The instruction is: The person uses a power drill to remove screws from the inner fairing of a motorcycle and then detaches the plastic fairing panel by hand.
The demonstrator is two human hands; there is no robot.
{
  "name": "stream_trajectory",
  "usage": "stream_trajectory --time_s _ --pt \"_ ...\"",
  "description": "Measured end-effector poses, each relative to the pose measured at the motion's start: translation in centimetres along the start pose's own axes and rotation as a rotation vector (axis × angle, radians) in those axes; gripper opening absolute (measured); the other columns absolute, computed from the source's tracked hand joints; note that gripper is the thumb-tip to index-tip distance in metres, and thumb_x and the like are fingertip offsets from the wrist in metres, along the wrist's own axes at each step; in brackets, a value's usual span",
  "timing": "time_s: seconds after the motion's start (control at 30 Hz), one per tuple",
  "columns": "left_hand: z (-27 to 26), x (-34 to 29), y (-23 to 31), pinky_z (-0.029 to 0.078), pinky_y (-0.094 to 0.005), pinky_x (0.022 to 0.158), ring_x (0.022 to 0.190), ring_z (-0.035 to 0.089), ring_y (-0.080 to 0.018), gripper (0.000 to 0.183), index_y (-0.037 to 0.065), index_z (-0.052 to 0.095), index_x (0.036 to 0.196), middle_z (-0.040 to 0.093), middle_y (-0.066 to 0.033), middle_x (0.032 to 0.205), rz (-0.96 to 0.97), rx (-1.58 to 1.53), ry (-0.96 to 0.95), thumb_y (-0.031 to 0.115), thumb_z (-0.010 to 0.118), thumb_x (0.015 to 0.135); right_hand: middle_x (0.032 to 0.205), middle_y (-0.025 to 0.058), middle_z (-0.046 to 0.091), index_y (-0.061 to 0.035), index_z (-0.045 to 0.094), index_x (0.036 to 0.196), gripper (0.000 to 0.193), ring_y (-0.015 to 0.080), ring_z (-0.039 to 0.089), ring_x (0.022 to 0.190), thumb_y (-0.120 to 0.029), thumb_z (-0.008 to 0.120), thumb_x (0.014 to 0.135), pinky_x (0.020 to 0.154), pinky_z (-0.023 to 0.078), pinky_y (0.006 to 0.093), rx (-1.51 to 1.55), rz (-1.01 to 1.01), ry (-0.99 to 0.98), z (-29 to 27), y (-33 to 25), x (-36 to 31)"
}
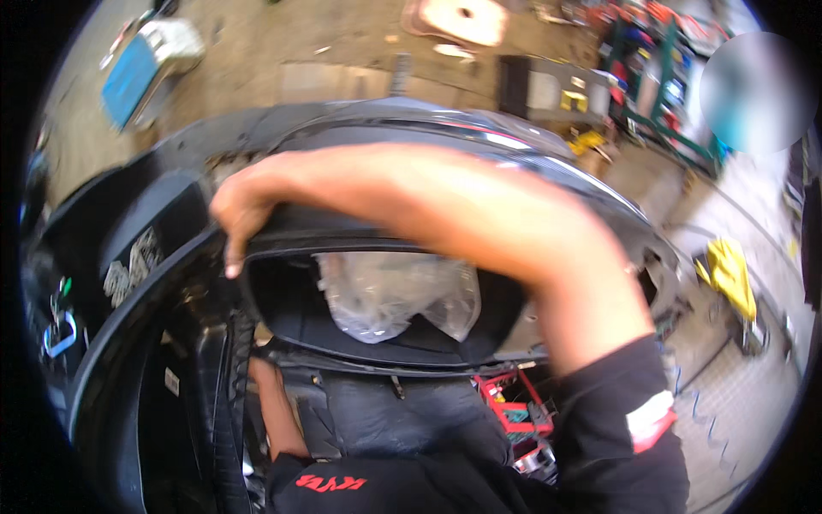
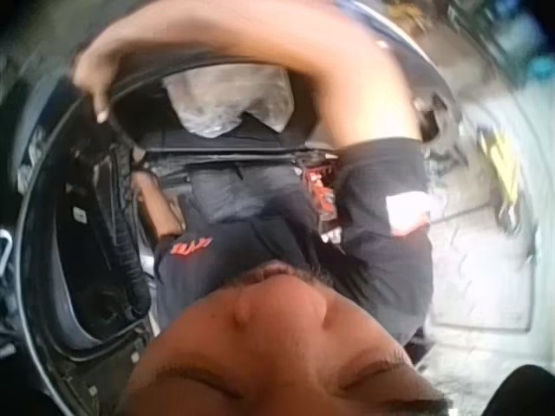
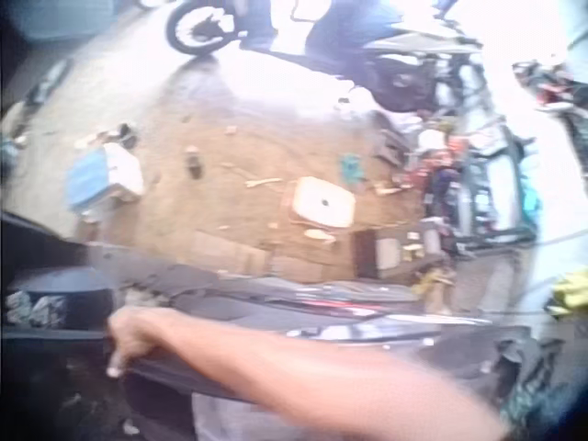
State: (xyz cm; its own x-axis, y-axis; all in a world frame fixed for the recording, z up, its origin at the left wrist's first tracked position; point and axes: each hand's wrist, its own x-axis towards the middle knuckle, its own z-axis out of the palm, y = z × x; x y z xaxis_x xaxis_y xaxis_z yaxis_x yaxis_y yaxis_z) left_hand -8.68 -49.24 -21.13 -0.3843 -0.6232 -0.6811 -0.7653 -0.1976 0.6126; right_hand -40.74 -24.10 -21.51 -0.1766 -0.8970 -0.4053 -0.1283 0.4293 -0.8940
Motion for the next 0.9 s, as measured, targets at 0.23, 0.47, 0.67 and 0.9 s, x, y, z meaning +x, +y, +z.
stream_trajectory --time_s 0.23,0.47,0.67,0.9 --pt "3.4 -12.5 6.2 0.039 -0.0401 0.096 0.107 0.051 -0.0280 0.040 -0.012 0.047 0.119 0.053 -0.0191 0.117 0.402 0.350 -0.009 0.017 0.055 0.092 0.091 0.0110 0.071 -0.0074 0.074 0.087 0.030 0.0271 0.067 0.090 -0.036 0.069 0.081 0.080 0.046 0.0428 -0.233 0.261 0.758 5.6 -4.9 -4.2" --pt "3.6 -16.8 8.4 0.037 -0.0319 0.095 0.105 0.046 -0.0192 0.031 -0.003 0.046 0.122 0.048 -0.0101 0.115 0.781 0.356 -0.450 0.005 0.054 0.093 0.104 0.0114 0.064 -0.0036 0.065 0.094 0.021 0.0288 0.060 0.100 -0.019 0.066 0.081 0.089 0.046 0.0414 -0.319 0.330 1.044 11.3 -6.8 -22.9" --pt "6.4 -19.1 10.4 0.037 -0.0323 0.096 0.104 0.046 -0.0187 0.026 0.001 0.048 0.120 0.049 -0.0077 0.113 0.747 0.311 -0.407 0.003 0.052 0.093 0.113 0.0193 0.061 -0.0006 0.056 0.121 0.052 0.0369 0.058 0.107 -0.026 0.075 0.080 0.095 0.044 0.0468 -0.475 1.243 1.605 18.8 -10.7 -41.5" --pt "7.4 -19.6 11.9 0.037 -0.0291 0.092 0.099 0.043 -0.0163 0.025 0.004 0.047 0.112 0.042 -0.0065 0.111 0.783 0.405 -0.549 -0.003 0.052 0.088 0.098 0.0184 0.063 0.0003 0.062 0.106 0.048 0.0334 0.062 0.091 -0.038 0.078 0.082 0.081 0.049 0.0399 0.134 1.374 1.850 26.0 -12.2 -45.9"
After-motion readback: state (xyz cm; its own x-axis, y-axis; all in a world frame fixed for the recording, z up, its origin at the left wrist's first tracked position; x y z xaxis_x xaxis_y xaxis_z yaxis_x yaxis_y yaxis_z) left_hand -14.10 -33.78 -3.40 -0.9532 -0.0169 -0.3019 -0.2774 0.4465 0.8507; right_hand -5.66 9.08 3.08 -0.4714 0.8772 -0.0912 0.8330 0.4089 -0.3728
